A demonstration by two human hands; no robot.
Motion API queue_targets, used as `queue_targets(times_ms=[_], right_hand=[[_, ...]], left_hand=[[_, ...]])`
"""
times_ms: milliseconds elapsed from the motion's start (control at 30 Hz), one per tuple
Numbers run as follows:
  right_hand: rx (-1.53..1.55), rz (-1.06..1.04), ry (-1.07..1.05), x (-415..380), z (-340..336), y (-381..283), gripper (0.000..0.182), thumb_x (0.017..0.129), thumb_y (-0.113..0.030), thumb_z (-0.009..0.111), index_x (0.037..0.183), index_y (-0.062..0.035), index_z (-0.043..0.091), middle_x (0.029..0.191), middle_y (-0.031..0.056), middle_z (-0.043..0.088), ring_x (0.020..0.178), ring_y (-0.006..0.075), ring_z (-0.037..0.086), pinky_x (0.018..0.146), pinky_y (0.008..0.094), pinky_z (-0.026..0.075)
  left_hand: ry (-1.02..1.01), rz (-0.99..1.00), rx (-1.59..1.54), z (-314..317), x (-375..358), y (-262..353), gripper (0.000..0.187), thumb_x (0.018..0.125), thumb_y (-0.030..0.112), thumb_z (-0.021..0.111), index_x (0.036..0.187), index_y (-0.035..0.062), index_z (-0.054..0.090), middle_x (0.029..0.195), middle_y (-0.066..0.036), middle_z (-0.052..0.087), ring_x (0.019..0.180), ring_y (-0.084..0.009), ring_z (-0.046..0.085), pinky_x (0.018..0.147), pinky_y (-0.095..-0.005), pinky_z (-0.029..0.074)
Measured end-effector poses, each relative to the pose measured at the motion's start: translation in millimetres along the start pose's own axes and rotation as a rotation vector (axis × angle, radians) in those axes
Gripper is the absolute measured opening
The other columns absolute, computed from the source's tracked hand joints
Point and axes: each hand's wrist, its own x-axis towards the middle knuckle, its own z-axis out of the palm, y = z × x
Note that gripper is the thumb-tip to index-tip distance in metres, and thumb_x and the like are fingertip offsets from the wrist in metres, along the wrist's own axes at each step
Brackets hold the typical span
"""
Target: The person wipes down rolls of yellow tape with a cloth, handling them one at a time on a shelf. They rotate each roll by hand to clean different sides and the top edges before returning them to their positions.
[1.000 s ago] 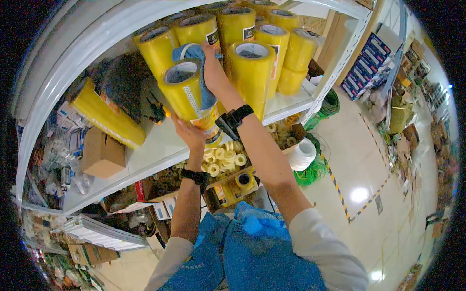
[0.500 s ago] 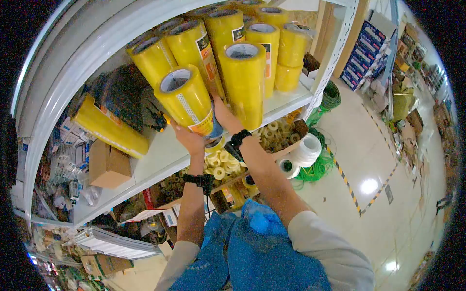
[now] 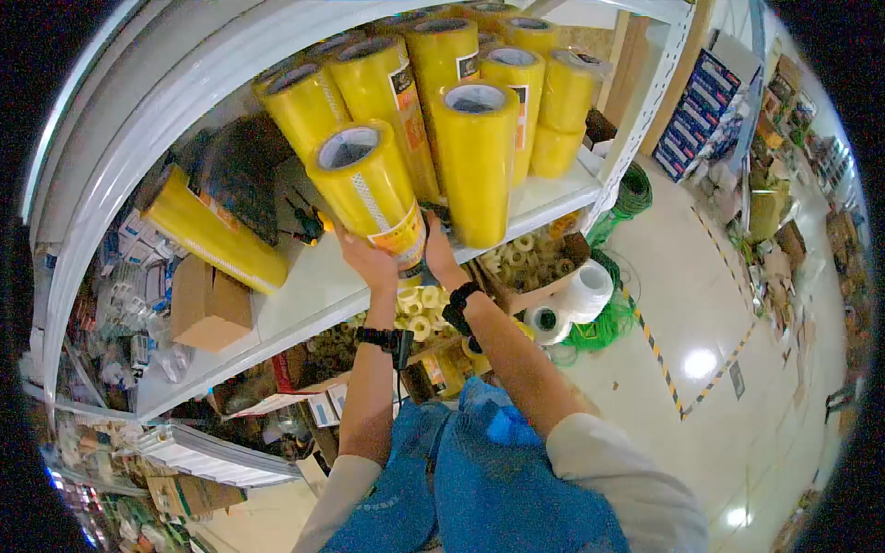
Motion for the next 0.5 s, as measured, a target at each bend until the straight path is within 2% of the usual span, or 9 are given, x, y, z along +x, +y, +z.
queue_targets(times_ms=[133,200,233,300,333,367,433,467,500], right_hand=[[0.184,0.038,0.044,10.2,9.1,-5.3,0.061,0.106,-0.041,0.025,0.143,0.0061,0.035,0.146,0.0163,0.044,0.130,0.0256,0.042,0.111,0.0335,0.028],[0.376,-0.082,-0.107,30.8,10.0,1.4,0.066,0.105,-0.046,0.026,0.140,0.0086,0.038,0.141,0.0183,0.047,0.126,0.0271,0.045,0.111,0.0342,0.028],[0.375,-0.076,-0.105,27.3,15.1,-9.7,0.066,0.105,-0.046,0.026,0.140,0.0086,0.038,0.141,0.0183,0.047,0.126,0.0271,0.045,0.111,0.0342,0.028],[-0.074,-0.238,0.132,11.5,31.5,-67.1,0.063,0.105,-0.045,0.030,0.134,0.0091,0.044,0.133,0.0186,0.053,0.119,0.0273,0.048,0.108,0.0355,0.032],[0.089,-0.200,0.023,11.1,36.2,-92.9,0.057,0.105,-0.042,0.032,0.129,0.0071,0.050,0.127,0.0196,0.057,0.117,0.0279,0.050,0.105,0.0369,0.034],[0.084,-0.212,0.020,8.3,42.5,-111.6,0.057,0.105,-0.042,0.032,0.129,0.0071,0.050,0.127,0.0196,0.057,0.117,0.0279,0.050,0.105,0.0369,0.034],[0.035,-0.399,0.070,8.9,59.9,-154.3,0.056,0.106,-0.042,0.032,0.126,0.0069,0.053,0.125,0.0202,0.058,0.117,0.0292,0.050,0.104,0.0373,0.036],[0.040,-0.475,0.052,4.5,66.5,-172.4,0.050,0.104,-0.033,0.036,0.127,0.0081,0.054,0.129,0.0227,0.056,0.121,0.0320,0.050,0.103,0.0386,0.037],[0.021,-0.477,0.033,11.6,64.1,-176.6,0.050,0.104,-0.033,0.036,0.127,0.0081,0.054,0.129,0.0227,0.056,0.121,0.0320,0.050,0.103,0.0386,0.037]], left_hand=[[0.004,-0.013,-0.079,-0.3,-1.8,-10.2,0.073,0.102,0.057,0.028,0.137,-0.0044,0.043,0.127,-0.021,0.055,0.116,-0.0322,0.056,0.097,-0.0404,0.042],[-0.003,-0.017,-0.071,-0.8,-1.4,-13.2,0.072,0.102,0.056,0.028,0.137,-0.0046,0.042,0.127,-0.021,0.055,0.116,-0.0319,0.056,0.098,-0.0403,0.042],[-0.011,-0.019,-0.065,-1.9,-2.0,-14.9,0.072,0.102,0.056,0.028,0.138,-0.0047,0.042,0.127,-0.021,0.055,0.116,-0.0316,0.056,0.098,-0.0402,0.042],[-0.030,-0.035,-0.116,-3.2,-4.1,-18.2,0.071,0.102,0.055,0.029,0.139,-0.0051,0.041,0.127,-0.021,0.055,0.117,-0.0316,0.055,0.098,-0.0403,0.042],[-0.048,-0.046,-0.170,-2.5,-3.7,-19.0,0.071,0.102,0.054,0.029,0.139,-0.0054,0.040,0.127,-0.021,0.055,0.118,-0.0317,0.055,0.099,-0.0404,0.042],[-0.044,-0.039,-0.179,-3.4,-4.7,-19.5,0.071,0.102,0.054,0.029,0.139,-0.0054,0.040,0.127,-0.021,0.055,0.118,-0.0317,0.055,0.099,-0.0404,0.042],[-0.002,-0.032,-0.211,2.7,-0.5,-17.7,0.068,0.103,0.051,0.029,0.139,-0.0058,0.039,0.127,-0.021,0.055,0.119,-0.0304,0.055,0.098,-0.0408,0.043],[-0.033,-0.027,-0.340,5.8,4.0,-18.1,0.063,0.103,0.045,0.035,0.138,-0.0062,0.040,0.129,-0.023,0.055,0.121,-0.0315,0.055,0.097,-0.0399,0.046],[-0.009,-0.028,-0.350,17.3,20.0,-26.8,0.063,0.103,0.045,0.035,0.138,-0.0062,0.040,0.129,-0.023,0.055,0.121,-0.0315,0.055,0.097,-0.0399,0.046]])
